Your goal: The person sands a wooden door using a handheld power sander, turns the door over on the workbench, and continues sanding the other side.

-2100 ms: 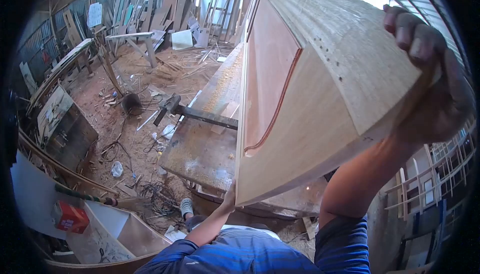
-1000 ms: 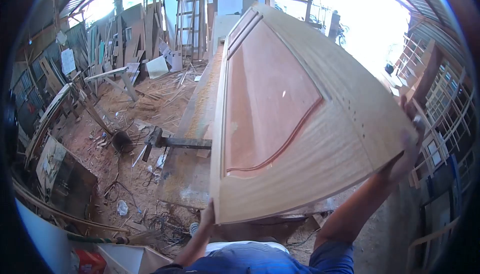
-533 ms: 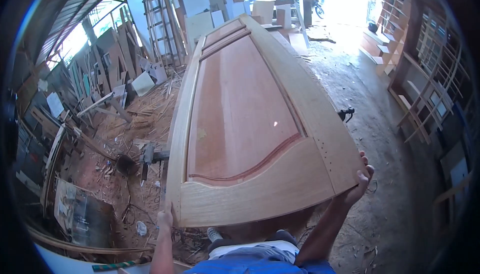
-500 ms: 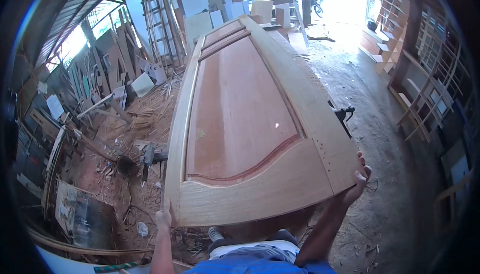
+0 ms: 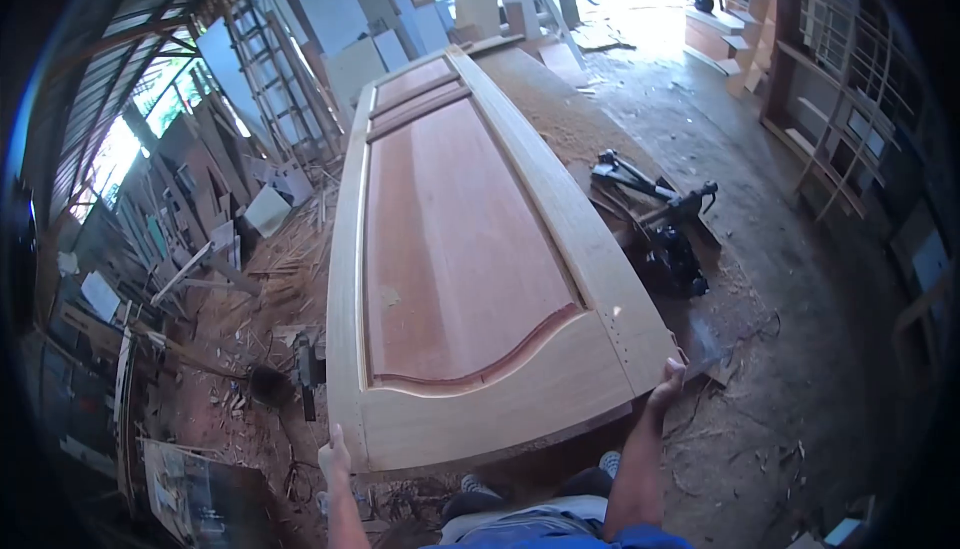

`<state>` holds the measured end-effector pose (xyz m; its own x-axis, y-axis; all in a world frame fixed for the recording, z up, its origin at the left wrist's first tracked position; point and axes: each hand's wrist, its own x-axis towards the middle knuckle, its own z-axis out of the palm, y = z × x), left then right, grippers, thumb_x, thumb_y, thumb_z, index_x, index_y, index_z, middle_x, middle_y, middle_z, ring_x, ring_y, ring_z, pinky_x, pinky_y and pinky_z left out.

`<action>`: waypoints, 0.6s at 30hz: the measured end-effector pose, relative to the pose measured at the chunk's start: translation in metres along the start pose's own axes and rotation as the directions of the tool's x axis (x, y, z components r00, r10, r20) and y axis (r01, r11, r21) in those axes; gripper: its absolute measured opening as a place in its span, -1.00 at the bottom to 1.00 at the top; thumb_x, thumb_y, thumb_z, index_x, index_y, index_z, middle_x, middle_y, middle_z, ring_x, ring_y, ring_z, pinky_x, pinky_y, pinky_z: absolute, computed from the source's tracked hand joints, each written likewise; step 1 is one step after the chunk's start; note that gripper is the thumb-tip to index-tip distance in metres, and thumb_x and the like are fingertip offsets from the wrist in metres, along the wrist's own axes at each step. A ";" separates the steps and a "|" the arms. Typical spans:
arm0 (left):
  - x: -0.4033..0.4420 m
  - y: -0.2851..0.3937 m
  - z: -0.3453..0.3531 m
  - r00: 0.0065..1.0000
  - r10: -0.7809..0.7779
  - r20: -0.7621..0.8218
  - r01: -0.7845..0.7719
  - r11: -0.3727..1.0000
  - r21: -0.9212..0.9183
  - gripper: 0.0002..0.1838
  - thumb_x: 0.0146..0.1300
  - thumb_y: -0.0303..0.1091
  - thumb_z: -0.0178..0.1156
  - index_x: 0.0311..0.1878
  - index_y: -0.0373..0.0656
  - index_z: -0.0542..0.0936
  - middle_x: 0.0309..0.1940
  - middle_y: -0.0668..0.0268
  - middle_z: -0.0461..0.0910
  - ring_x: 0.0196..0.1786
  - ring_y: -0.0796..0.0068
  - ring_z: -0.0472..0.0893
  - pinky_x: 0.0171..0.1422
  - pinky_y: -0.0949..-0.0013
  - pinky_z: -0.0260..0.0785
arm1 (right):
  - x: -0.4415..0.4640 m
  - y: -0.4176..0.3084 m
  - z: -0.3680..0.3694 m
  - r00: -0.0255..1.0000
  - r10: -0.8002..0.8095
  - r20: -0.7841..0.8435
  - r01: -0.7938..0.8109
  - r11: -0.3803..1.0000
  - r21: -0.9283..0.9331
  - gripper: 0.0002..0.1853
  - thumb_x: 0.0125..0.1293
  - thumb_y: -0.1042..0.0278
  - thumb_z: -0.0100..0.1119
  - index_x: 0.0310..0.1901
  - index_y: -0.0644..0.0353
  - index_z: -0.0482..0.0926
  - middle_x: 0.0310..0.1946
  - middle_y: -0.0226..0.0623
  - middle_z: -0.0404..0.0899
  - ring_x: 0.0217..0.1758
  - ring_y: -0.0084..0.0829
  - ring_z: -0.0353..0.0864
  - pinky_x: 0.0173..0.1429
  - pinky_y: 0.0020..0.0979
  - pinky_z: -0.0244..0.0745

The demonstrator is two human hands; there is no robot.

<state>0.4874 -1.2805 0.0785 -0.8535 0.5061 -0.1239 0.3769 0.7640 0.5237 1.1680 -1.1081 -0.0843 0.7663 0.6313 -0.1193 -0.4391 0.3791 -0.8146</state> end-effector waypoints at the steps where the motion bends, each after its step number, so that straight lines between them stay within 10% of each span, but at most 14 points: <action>1: 0.006 0.002 0.007 1.000 0.003 0.008 -0.003 1.000 -0.014 0.03 0.46 0.53 0.07 -0.05 -0.57 0.78 -0.11 -0.40 0.77 0.17 -0.32 0.77 0.29 -0.14 0.53 | -0.004 0.004 0.010 1.000 -0.018 0.009 0.019 0.999 -0.033 -0.42 0.39 0.26 0.12 0.38 0.39 0.54 0.43 -0.07 0.59 0.52 -0.22 0.52 0.68 -0.24 0.27; 9: 0.036 -0.028 0.062 0.999 -0.019 -0.037 0.022 0.997 0.077 0.05 0.44 0.58 0.07 -0.09 -0.52 0.80 -0.09 -0.37 0.78 0.14 -0.32 0.77 0.28 -0.14 0.54 | -0.031 0.033 0.013 0.983 0.138 -0.120 -0.148 0.986 -0.082 -0.45 0.54 0.08 0.22 0.32 0.40 0.60 0.26 -0.13 0.65 0.36 -0.23 0.60 0.54 -0.18 0.43; 13: 0.025 -0.018 0.042 0.995 -0.048 0.089 0.049 0.999 -0.011 0.06 0.44 0.59 0.05 -0.05 -0.53 0.79 -0.07 -0.36 0.78 0.14 -0.34 0.77 0.28 -0.15 0.54 | -0.024 0.030 0.008 0.996 0.036 -0.085 -0.067 0.915 -0.397 -0.39 0.59 -0.04 0.21 0.34 0.40 0.60 0.26 -0.13 0.66 0.33 -0.20 0.62 0.51 -0.16 0.45; 15: 0.032 -0.025 0.046 0.995 -0.047 0.086 0.046 0.999 0.015 0.06 0.44 0.59 0.05 -0.02 -0.53 0.79 -0.06 -0.36 0.78 0.15 -0.33 0.77 0.29 -0.14 0.55 | -0.018 0.031 0.002 0.998 -0.046 -0.048 0.008 0.796 -0.606 -0.31 0.61 -0.15 0.15 0.41 0.38 0.58 0.32 -0.06 0.66 0.35 -0.12 0.63 0.55 -0.16 0.42; 18: 0.038 -0.036 0.050 0.994 -0.025 0.104 0.026 1.000 -0.016 0.07 0.43 0.60 0.07 0.00 -0.54 0.78 -0.05 -0.37 0.78 0.17 -0.34 0.75 0.31 -0.13 0.56 | -0.036 -0.017 0.030 0.927 -0.194 0.321 0.351 0.151 -0.924 -0.26 0.64 -0.17 0.10 0.54 0.34 0.46 0.50 0.13 0.52 0.58 0.05 0.46 0.72 -0.02 0.21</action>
<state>0.4592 -1.2686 0.0130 -0.8207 0.5259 -0.2235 0.3485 0.7706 0.5335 1.1337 -1.1168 -0.0494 0.6452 0.7288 0.2293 0.6362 -0.3463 -0.6894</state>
